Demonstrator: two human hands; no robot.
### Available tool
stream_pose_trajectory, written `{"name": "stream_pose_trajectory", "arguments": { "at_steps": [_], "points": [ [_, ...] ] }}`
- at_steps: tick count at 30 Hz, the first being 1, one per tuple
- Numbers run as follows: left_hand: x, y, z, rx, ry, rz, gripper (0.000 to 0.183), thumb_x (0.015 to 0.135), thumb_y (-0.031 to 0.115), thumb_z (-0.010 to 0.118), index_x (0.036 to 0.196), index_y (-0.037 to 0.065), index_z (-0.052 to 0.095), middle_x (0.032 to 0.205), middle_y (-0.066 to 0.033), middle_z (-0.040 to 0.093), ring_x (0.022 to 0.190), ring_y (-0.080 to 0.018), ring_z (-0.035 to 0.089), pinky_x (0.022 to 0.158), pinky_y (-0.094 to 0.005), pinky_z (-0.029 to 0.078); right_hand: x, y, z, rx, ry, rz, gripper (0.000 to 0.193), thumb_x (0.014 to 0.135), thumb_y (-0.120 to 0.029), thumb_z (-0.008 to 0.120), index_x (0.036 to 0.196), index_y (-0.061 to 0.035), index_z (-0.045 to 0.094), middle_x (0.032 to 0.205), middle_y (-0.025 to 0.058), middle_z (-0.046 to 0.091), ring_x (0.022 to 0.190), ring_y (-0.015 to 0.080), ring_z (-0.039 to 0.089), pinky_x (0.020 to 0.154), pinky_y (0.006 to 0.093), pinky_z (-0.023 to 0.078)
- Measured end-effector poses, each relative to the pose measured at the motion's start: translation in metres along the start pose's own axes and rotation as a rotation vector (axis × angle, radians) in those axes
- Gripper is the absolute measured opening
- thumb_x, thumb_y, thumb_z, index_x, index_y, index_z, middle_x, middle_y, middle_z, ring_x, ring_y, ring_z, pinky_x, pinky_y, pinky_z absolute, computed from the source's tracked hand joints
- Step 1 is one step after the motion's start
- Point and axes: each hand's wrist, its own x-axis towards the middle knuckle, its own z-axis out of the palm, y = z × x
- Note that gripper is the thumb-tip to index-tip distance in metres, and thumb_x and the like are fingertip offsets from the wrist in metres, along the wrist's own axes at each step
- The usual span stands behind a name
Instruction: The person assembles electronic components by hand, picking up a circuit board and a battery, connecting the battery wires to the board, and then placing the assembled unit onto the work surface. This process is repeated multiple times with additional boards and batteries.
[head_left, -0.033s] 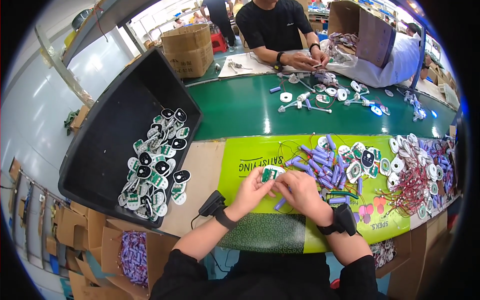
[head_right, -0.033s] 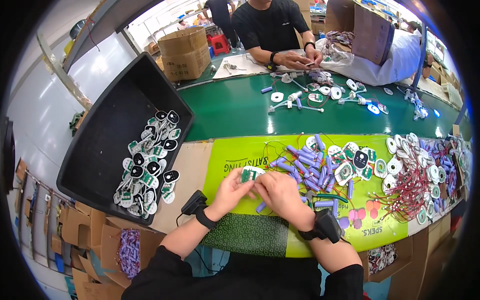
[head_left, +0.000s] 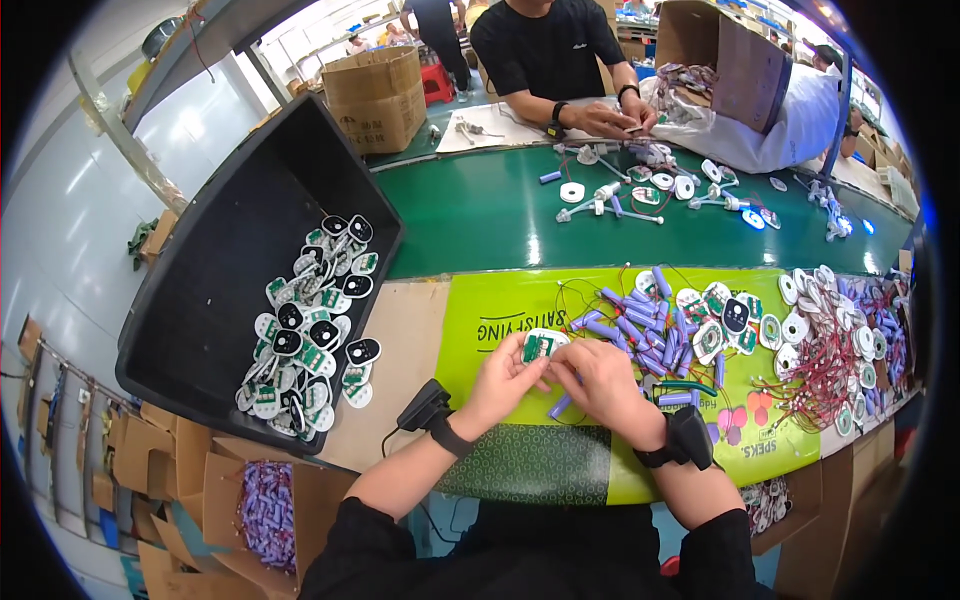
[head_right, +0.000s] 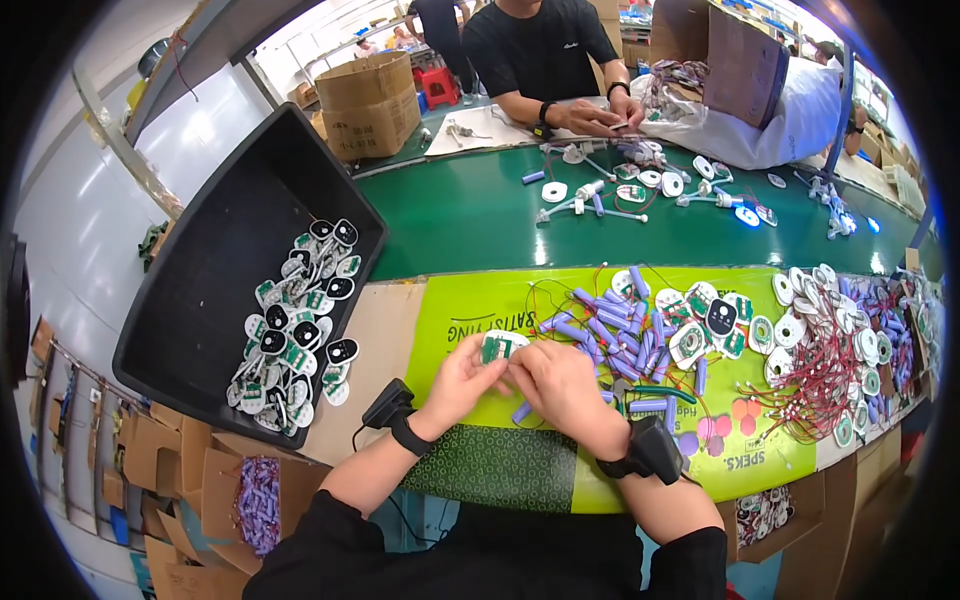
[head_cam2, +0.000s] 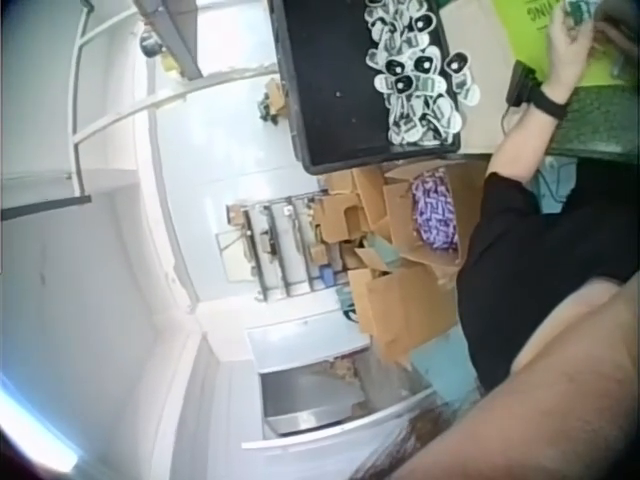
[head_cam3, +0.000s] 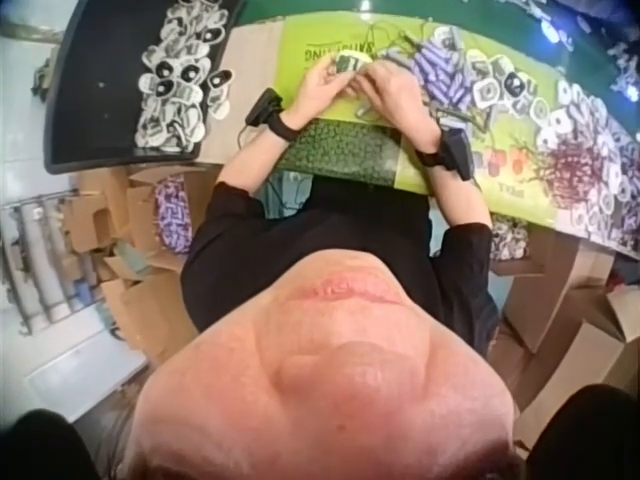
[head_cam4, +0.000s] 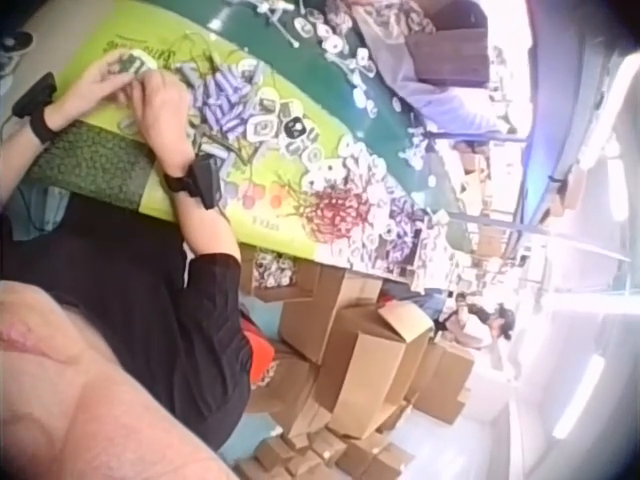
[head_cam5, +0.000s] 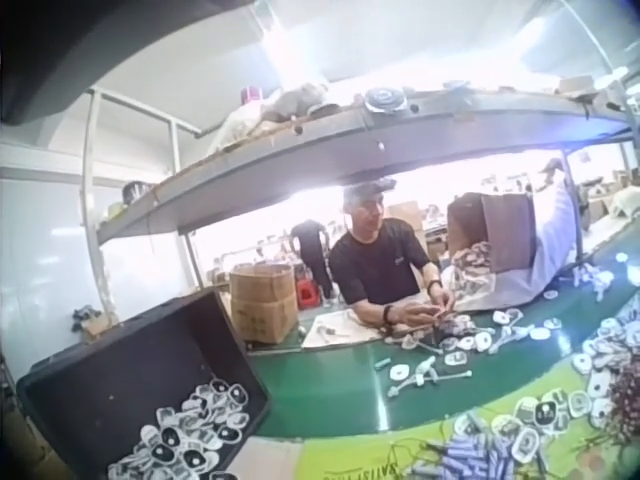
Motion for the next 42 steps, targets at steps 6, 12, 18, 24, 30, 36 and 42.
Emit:
{"name": "stream_pose_trajectory", "arguments": {
  "at_steps": [6,12,18,24,30,36,42],
  "points": [
    [0.003,-0.004,0.001,-0.055,-0.003,-0.004,0.028,0.092,0.002,0.049,0.119,-0.002,0.043,0.107,-0.0077,0.059,0.091,-0.0140,0.061,0.071,-0.0275,0.055,0.000,0.007,0.004,-0.024,0.008,0.002,0.008,0.076,-0.009,0.064,0.080,-0.0052,0.057,0.072,0.0114,0.057,0.067,0.0311,0.057,0.059,0.0383,0.045],
    [0.011,0.003,-0.002,-0.232,-0.033,-0.102,0.027,0.095,0.007,0.044,0.121,-0.001,0.042,0.114,-0.0110,0.056,0.099,-0.0190,0.059,0.077,-0.0335,0.055,0.007,0.015,0.004,-0.023,0.003,0.029,0.008,0.078,-0.008,0.062,0.082,-0.0050,0.055,0.074,0.0111,0.057,0.067,0.0307,0.058,0.058,0.0381,0.045],
    [0.007,0.000,-0.001,-0.268,-0.076,-0.099,0.029,0.097,0.010,0.038,0.124,-0.001,0.040,0.118,-0.0119,0.053,0.101,-0.0202,0.058,0.081,-0.0355,0.054,0.002,0.014,0.003,-0.016,-0.012,0.015,0.008,0.078,-0.006,0.061,0.083,-0.0046,0.054,0.073,0.0104,0.056,0.066,0.0294,0.058,0.057,0.0371,0.045],
    [0.006,0.000,0.003,-0.223,-0.059,-0.092,0.030,0.096,0.008,0.041,0.124,-0.001,0.040,0.116,-0.0108,0.054,0.100,-0.0194,0.059,0.080,-0.0331,0.054,0.000,0.012,0.004,-0.016,-0.024,0.055,0.007,0.080,-0.007,0.061,0.082,-0.0042,0.054,0.074,0.0108,0.058,0.065,0.0301,0.059,0.057,0.0379,0.045],
    [0.007,-0.006,0.004,-0.136,-0.007,-0.044,0.027,0.092,0.001,0.046,0.120,-0.001,0.043,0.112,-0.0095,0.057,0.098,-0.0174,0.060,0.076,-0.0304,0.055,-0.002,0.010,0.011,-0.031,-0.043,0.171,0.008,0.082,-0.012,0.061,0.083,-0.0055,0.056,0.074,0.0110,0.060,0.066,0.0299,0.060,0.057,0.0385,0.046],
    [0.008,-0.013,0.005,-0.003,0.003,0.016,0.024,0.093,0.002,0.044,0.117,-0.002,0.043,0.112,-0.0095,0.057,0.099,-0.0166,0.059,0.077,-0.0295,0.055,-0.004,0.010,0.015,-0.021,-0.040,0.217,0.009,0.083,-0.013,0.060,0.083,-0.0049,0.056,0.073,0.0108,0.060,0.067,0.0303,0.060,0.058,0.0386,0.046],
    [0.006,-0.010,0.009,-0.081,0.005,0.042,0.024,0.096,0.004,0.039,0.119,-0.002,0.042,0.113,-0.0103,0.056,0.102,-0.0172,0.058,0.081,-0.0297,0.054,-0.006,0.010,0.021,0.040,0.019,0.269,0.006,0.082,-0.010,0.059,0.084,-0.0042,0.056,0.073,0.0116,0.060,0.068,0.0315,0.060,0.058,0.0391,0.046]
  ]
}}
